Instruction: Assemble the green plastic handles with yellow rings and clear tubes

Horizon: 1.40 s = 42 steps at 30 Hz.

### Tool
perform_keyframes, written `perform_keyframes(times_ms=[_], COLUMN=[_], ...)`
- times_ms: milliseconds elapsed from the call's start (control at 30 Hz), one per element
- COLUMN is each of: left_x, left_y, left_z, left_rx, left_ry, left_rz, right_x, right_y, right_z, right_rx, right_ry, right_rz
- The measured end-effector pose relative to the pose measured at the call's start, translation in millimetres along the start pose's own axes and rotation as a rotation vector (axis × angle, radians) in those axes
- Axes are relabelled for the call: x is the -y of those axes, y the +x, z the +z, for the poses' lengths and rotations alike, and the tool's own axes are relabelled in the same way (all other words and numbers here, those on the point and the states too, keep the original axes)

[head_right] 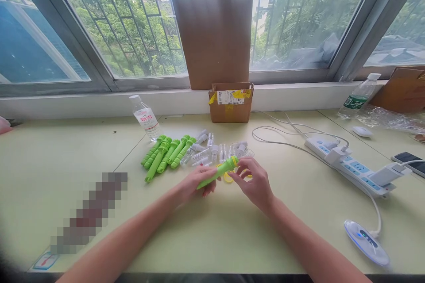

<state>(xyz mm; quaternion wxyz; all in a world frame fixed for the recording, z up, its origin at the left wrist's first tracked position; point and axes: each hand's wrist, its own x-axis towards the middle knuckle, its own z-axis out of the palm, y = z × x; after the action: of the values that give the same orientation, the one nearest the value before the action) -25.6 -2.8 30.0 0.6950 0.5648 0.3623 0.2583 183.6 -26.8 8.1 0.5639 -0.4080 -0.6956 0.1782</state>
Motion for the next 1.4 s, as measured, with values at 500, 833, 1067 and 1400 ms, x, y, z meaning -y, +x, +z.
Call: perform_keyframes(times_ms=[500,833,1067,1400], left_x=[-0.1,-6.4,10.2,11.5], left_y=[1.8,-4.1,1.0,-3.2], left_z=[-1.8,9.1,3.4,4.7], left_rx=[0.007,-0.241,-0.632,-0.563], left_ry=[-0.005,0.372,1.133,1.274], left_rz=[-0.01,0.234,0.834,0.594], right_x=[1.0,-1.1,3.5,5.0], right_y=[-0.9,-0.3,-2.2,-2.5], right_z=[-1.2,-0.2,2.5,2.1], right_rx=[-0.032,-0.112,-0.15,-0.094], right_ry=[-0.052,-0.059,-0.1,-0.04], right_rz=[-0.04,-0.102,-0.179,-0.059])
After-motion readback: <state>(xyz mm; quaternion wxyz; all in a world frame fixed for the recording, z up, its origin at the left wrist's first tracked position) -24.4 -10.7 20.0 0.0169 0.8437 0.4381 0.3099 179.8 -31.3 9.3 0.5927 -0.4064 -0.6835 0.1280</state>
